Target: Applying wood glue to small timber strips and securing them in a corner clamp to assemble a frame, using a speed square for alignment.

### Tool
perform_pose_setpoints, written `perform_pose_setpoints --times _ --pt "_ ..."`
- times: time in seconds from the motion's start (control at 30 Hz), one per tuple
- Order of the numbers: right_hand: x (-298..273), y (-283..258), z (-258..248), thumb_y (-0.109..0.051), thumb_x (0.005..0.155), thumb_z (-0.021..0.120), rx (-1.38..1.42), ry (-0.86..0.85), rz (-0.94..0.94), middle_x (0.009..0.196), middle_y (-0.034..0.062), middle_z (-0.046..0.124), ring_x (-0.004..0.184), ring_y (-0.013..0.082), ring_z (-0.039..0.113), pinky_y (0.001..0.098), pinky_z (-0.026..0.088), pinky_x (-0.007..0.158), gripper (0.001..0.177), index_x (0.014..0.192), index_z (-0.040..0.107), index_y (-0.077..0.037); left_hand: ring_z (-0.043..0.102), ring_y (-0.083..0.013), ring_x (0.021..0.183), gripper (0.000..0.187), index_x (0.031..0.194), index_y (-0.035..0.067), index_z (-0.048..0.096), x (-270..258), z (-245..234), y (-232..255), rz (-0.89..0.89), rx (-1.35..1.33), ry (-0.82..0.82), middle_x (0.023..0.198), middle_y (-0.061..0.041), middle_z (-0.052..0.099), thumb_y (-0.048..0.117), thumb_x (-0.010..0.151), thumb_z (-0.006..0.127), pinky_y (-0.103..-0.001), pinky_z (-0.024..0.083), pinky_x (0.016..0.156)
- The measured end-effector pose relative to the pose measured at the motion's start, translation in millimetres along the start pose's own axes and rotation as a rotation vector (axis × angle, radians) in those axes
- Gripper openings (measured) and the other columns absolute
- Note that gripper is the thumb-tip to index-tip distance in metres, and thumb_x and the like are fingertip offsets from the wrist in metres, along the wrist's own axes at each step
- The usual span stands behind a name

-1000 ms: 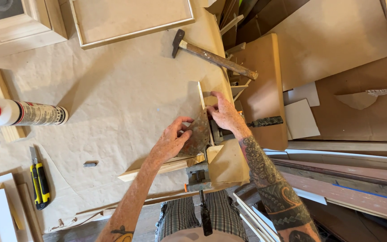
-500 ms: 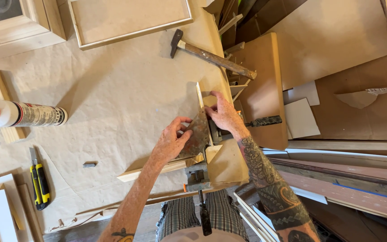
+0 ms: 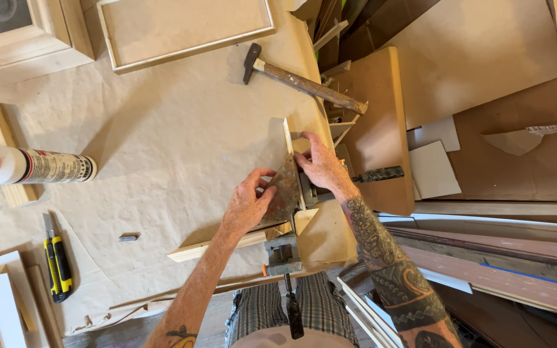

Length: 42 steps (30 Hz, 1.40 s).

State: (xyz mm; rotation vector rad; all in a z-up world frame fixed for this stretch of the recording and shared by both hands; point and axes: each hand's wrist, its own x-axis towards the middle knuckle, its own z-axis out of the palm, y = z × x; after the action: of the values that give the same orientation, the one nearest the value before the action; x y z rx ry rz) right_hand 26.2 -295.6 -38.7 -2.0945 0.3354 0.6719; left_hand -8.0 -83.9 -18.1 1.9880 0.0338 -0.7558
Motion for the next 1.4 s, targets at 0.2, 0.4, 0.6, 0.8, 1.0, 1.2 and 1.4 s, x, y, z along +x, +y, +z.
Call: perform_pose_setpoints --times 0.2,0.4,0.6,0.8,1.0,1.2,1.4 --pt "3 9 3 -0.036 0.099 0.060 -0.043 0.030 -0.041 0.115 0.0154 0.076 0.115 0.0328 0.070 0.0504 0.055 0.101 0.064 0.155 0.036 -0.016 0.075 -0.0235 0.093 0.036 0.131 0.021 0.065 0 1 -8 0.001 -0.016 0.027 0.104 -0.008 0.077 0.031 0.097 0.066 -0.037 0.061 0.082" --pt "-67 -63 -32 -0.009 0.092 0.060 -0.158 -0.053 -0.399 0.123 0.0197 0.070 0.118 0.0421 0.063 0.0613 0.047 0.104 0.065 0.154 0.039 -0.011 0.072 -0.0308 0.108 0.041 0.127 0.015 0.067 -59 -42 -28 0.154 0.220 0.042 0.111 -0.012 0.075 0.031 0.089 0.071 -0.045 0.056 0.097" --pt "-76 -84 -21 0.005 0.077 0.078 -0.622 -0.422 -0.718 0.141 0.0230 0.060 0.144 0.0413 0.039 0.0605 0.021 0.122 0.092 0.158 0.036 -0.006 0.066 -0.0301 0.114 0.058 0.129 0.019 0.061 -93 -60 -90 0.268 0.688 -0.056 0.117 -0.006 0.065 0.027 0.074 0.080 -0.048 0.050 0.103" --pt "-65 -81 -9 0.002 0.075 0.084 -0.785 -0.429 -0.752 0.136 0.0201 0.065 0.140 0.0355 0.048 0.0564 0.023 0.123 0.094 0.157 0.038 -0.007 0.070 -0.0274 0.106 0.053 0.123 0.024 0.067 -85 -53 -121 0.345 0.633 -0.013 0.110 -0.001 0.069 0.006 0.074 0.075 -0.041 0.055 0.094" --pt "-57 -61 0 0.001 0.074 0.086 -0.817 -0.423 -0.764 0.134 0.0204 0.065 0.137 0.0350 0.051 0.0544 0.028 0.123 0.095 0.156 0.038 -0.007 0.072 -0.0306 0.107 0.052 0.127 0.023 0.061 -90 -51 -112 0.232 0.485 0.010 0.115 -0.004 0.072 0.005 0.079 0.072 -0.045 0.059 0.090" --pt "-52 -48 14 -0.005 0.074 0.088 -0.949 -0.359 -0.837 0.137 0.0153 0.062 0.137 0.0307 0.050 0.0515 0.028 0.123 0.097 0.157 0.038 -0.011 0.073 -0.0299 0.101 0.045 0.119 0.027 0.065 -92 -49 -103 0.267 0.488 0.037 0.109 0.000 0.069 0.009 0.079 0.074 -0.045 0.061 0.086" --pt "-65 -63 0 -0.012 0.080 0.084 -0.855 -0.400 -0.802 0.139 0.0167 0.061 0.140 0.0317 0.047 0.0526 0.026 0.124 0.088 0.156 0.040 -0.011 0.067 -0.0237 0.098 0.038 0.114 0.028 0.069 -96 -47 -118 0.524 0.628 0.204 0.108 0.003 0.063 0.016 0.079 0.077 -0.040 0.058 0.082"
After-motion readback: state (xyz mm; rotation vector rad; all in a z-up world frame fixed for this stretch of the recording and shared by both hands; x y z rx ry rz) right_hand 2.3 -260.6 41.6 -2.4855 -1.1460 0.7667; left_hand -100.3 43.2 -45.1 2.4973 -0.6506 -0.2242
